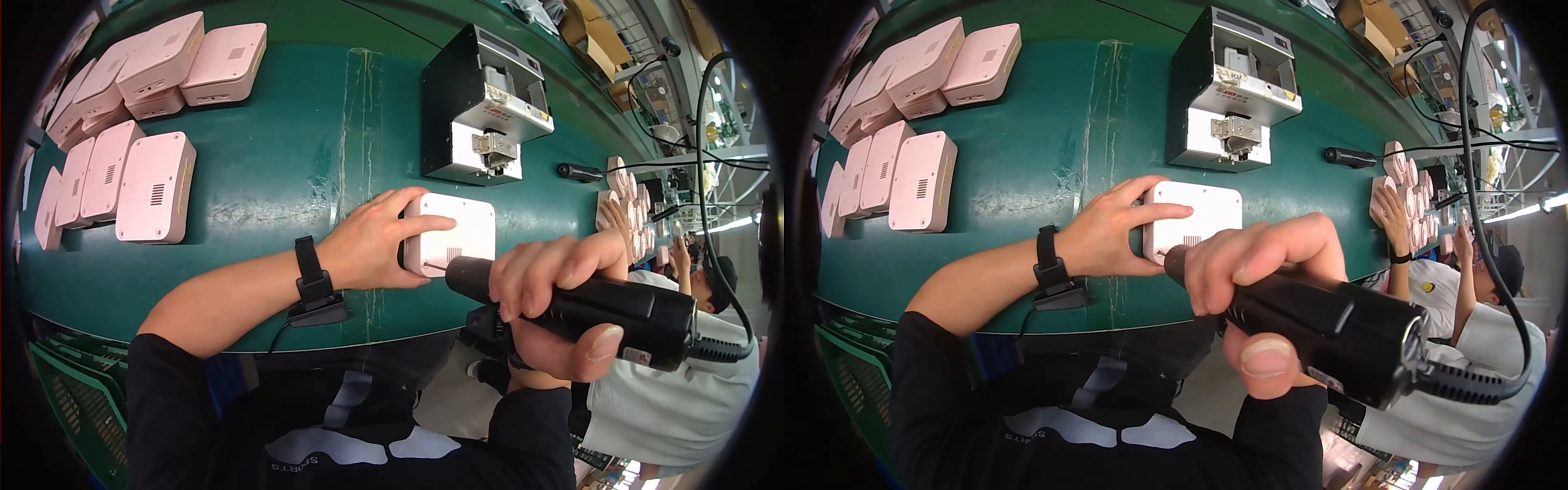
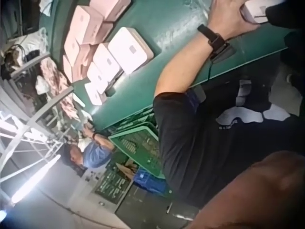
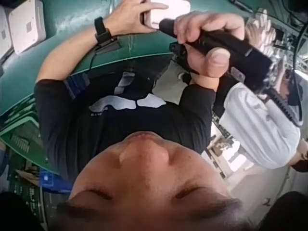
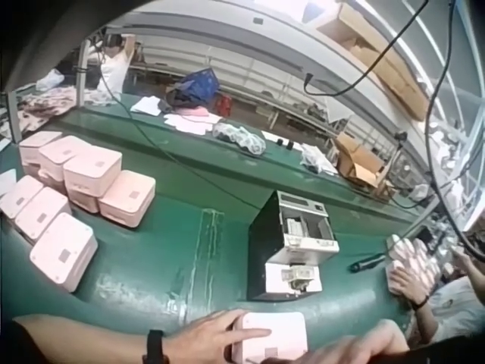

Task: The person picks up a pink electronic device, places it on the table, and drives screws into the back using a power screwdriver. After finishing, they set the device aside and repeat the process with several more units.

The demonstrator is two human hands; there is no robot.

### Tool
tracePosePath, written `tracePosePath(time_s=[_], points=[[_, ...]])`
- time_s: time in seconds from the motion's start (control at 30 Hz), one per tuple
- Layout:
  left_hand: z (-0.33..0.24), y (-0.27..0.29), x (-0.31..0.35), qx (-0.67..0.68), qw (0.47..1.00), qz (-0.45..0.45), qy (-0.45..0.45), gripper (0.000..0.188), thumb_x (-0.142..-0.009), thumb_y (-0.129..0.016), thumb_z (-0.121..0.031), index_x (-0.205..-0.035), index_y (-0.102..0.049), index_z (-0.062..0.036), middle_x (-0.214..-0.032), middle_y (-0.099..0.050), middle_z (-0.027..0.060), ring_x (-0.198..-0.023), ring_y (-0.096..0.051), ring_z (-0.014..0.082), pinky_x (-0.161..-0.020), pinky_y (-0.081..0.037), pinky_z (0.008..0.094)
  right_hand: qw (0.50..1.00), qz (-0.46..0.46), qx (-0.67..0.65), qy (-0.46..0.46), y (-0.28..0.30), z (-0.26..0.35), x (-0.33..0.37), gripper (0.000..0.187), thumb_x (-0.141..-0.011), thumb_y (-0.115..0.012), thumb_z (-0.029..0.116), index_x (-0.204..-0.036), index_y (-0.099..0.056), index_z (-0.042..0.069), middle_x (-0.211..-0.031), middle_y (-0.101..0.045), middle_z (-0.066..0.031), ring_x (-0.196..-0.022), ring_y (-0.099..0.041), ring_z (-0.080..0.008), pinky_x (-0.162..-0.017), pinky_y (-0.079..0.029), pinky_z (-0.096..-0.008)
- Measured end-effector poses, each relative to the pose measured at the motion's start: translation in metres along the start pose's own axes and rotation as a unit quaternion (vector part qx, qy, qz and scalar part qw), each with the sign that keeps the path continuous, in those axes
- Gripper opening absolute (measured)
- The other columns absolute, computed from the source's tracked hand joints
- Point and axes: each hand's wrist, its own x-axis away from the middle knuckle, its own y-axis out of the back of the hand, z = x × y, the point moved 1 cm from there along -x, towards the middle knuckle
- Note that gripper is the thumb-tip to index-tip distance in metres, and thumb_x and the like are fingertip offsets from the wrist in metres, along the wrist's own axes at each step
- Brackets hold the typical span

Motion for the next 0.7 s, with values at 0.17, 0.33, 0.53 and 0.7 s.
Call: tracePosePath(time_s=[0.17, 0.33, 0.53, 0.7], points=[[-0.003, 0.000, 0.000, -0.012, 1.000, -0.004, -0.020, 0.073, -0.061, -0.087, -0.027, -0.129, -0.060, -0.0254, -0.133, -0.047, 0.0172, -0.116, -0.055, 0.0363, -0.096, -0.050, 0.0439, 1.000, 0.008, -0.012, 0.007, 0.006, -0.002, 0.003, 0.055, -0.084, -0.064, 0.058, -0.093, -0.041, 0.009, -0.064, -0.049, -0.0033, -0.046, -0.048, -0.0159, -0.051, -0.044, -0.0340], [-0.006, 0.003, -0.003, -0.038, 0.999, 0.001, -0.020, 0.072, -0.062, -0.086, -0.028, -0.129, -0.060, -0.0260, -0.133, -0.048, 0.0165, -0.116, -0.056, 0.0359, -0.097, -0.050, 0.0437, 0.994, 0.015, -0.111, 0.000, 0.020, -0.010, 0.003, 0.051, -0.086, -0.068, 0.048, -0.102, -0.043, 0.007, -0.071, -0.053, -0.0070, -0.058, -0.051, -0.0185, -0.059, -0.045, -0.0345], [-0.024, 0.014, -0.001, 0.011, 0.999, 0.040, 0.016, 0.074, -0.063, -0.088, -0.031, -0.131, -0.060, -0.0182, -0.133, -0.052, 0.0166, -0.118, -0.057, 0.0337, -0.100, -0.048, 0.0395, 0.963, -0.018, -0.225, 0.145, 0.059, 0.032, -0.002, 0.045, -0.095, -0.052, 0.050, -0.101, -0.047, 0.006, -0.069, -0.051, -0.0044, -0.049, -0.048, -0.0162, -0.053, -0.043, -0.0336], [-0.028, 0.030, 0.011, 0.136, 0.976, 0.112, 0.125, 0.068, -0.076, -0.082, -0.029, -0.136, -0.054, -0.0104, -0.135, -0.053, 0.0154, -0.120, -0.057, 0.0300, -0.103, -0.046, 0.0382, 0.971, -0.164, 0.002, 0.172, 0.105, 0.004, 0.003, 0.028, -0.099, -0.050, 0.033, -0.100, -0.047, 0.005, -0.068, -0.050, -0.0054, -0.049, -0.047, -0.0146, -0.051, -0.041, -0.0305]])
